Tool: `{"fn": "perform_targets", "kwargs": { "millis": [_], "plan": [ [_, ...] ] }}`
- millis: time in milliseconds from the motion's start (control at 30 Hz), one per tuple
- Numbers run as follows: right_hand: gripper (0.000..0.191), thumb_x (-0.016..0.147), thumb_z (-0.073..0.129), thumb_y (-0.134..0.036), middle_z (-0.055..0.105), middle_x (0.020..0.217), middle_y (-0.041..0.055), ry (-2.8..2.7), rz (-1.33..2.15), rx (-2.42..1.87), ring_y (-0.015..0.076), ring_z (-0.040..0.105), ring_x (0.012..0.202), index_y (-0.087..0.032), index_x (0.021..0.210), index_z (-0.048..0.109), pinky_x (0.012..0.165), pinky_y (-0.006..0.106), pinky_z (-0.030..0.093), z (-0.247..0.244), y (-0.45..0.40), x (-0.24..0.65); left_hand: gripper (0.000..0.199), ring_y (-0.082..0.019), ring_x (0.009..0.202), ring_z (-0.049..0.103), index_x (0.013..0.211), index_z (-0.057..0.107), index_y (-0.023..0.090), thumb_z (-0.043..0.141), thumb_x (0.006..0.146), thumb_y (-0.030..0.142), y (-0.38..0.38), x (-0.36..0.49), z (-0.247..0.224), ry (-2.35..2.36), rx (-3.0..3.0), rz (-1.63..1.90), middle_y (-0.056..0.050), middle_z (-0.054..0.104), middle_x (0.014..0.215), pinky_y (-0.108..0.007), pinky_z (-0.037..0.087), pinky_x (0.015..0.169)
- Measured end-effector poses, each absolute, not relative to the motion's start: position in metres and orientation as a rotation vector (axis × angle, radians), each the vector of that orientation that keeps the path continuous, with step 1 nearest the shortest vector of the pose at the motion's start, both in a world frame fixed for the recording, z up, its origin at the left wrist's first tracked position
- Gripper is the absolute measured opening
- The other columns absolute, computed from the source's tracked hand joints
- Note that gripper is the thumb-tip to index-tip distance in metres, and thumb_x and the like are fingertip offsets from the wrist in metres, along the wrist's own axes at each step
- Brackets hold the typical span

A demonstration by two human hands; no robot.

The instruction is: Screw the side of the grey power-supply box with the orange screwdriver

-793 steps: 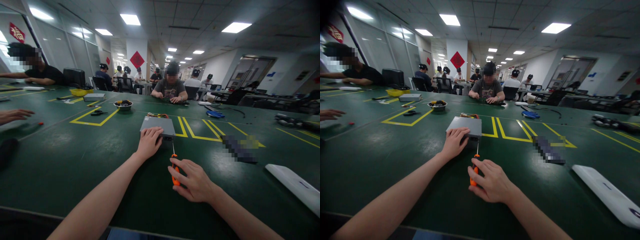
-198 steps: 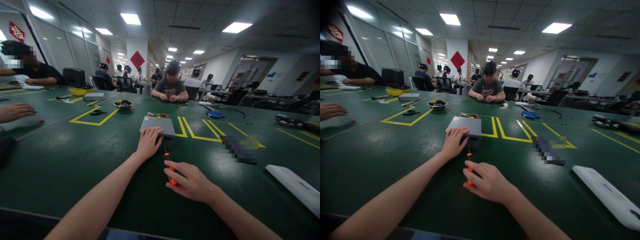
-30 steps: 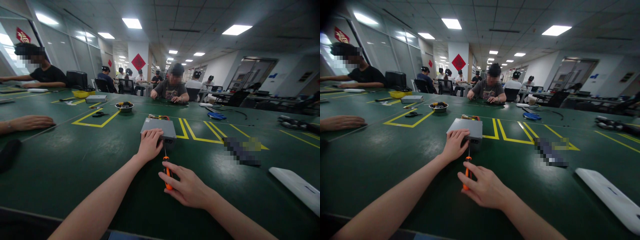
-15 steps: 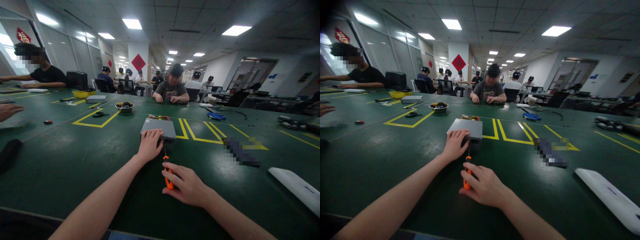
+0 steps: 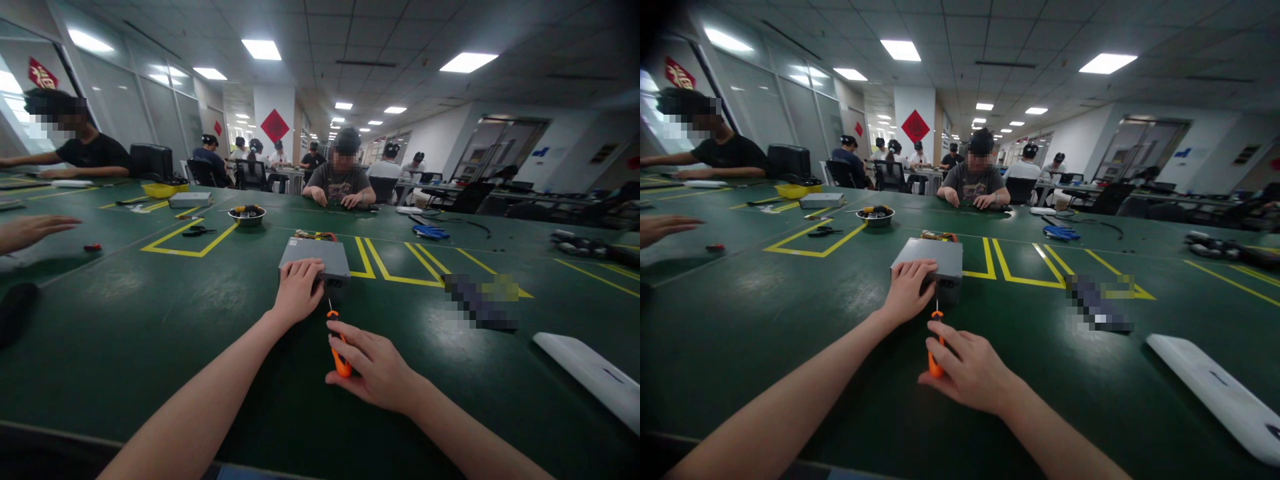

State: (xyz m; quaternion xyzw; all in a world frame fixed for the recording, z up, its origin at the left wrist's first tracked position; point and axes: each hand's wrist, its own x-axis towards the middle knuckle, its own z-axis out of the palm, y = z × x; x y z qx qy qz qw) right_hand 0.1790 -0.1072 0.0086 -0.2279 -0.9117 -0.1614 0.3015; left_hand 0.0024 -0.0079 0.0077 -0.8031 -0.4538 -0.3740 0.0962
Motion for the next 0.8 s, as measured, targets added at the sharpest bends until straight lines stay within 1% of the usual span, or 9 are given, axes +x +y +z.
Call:
{"fn": "perform_targets", "kwargs": {
  "millis": [67,200,333,667,733,800],
  "plan": [
    [0.033,0.088,0.048,-0.035,0.06,0.11,0.0202,-2.389,-0.416,-0.58,0.0215,0.062,0.094,-0.01,0.11,0.048,0.07,0.029,0.054,0.01,-0.107,0.183,0.026,-0.022,0.112,0.047,0.107,0.052,0.025,0.05,0.08,0.022,-0.008,0.003,0.008,-1.348,-2.374,-1.107,-0.002,0.056,0.121,-0.04,0.029,0.095],
    [0.027,0.085,0.049,-0.028,0.064,0.101,0.0168,-2.338,-0.441,-0.521,0.0185,0.065,0.081,-0.012,0.107,0.049,0.065,0.029,0.054,0.016,-0.11,0.193,0.026,-0.022,0.112,0.047,0.107,0.052,0.025,0.049,0.081,0.023,-0.008,0.002,0.007,-1.34,-2.38,-1.112,-0.003,0.056,0.121,-0.041,0.029,0.095],
    [0.027,0.081,0.052,-0.023,0.064,0.098,0.0172,-2.289,-0.491,-0.523,0.0189,0.064,0.079,-0.011,0.105,0.05,0.064,0.029,0.054,0.018,-0.11,0.2,0.026,-0.022,0.112,0.047,0.108,0.052,0.025,0.049,0.082,0.023,-0.007,0.002,0.007,-1.336,-2.387,-1.112,-0.004,0.056,0.121,-0.042,0.028,0.096],
    [0.026,0.081,0.051,-0.024,0.064,0.098,0.0153,-2.285,-0.53,-0.55,0.0189,0.064,0.082,-0.013,0.105,0.051,0.066,0.029,0.054,0.017,-0.107,0.2,0.026,-0.022,0.111,0.048,0.106,0.052,0.025,0.05,0.08,0.022,-0.005,0.002,0.005,-1.331,-2.381,-1.13,-0.003,0.057,0.12,-0.041,0.029,0.095],
    [0.025,0.082,0.051,-0.026,0.064,0.097,0.0154,-2.299,-0.538,-0.554,0.0185,0.064,0.08,-0.013,0.103,0.051,0.066,0.029,0.053,0.018,-0.109,0.198,0.026,-0.022,0.111,0.048,0.106,0.052,0.025,0.049,0.081,0.023,-0.005,0.002,0.005,-1.33,-2.38,-1.125,-0.003,0.057,0.12,-0.041,0.029,0.094],
    [0.027,0.083,0.049,-0.029,0.063,0.099,0.017,-2.345,-0.517,-0.566,0.0195,0.064,0.083,-0.012,0.103,0.052,0.067,0.029,0.053,0.019,-0.111,0.196,0.026,-0.022,0.111,0.048,0.106,0.052,0.025,0.049,0.081,0.023,-0.005,0.002,0.005,-1.326,-2.38,-1.116,-0.003,0.057,0.121,-0.041,0.029,0.094]
  ]
}}
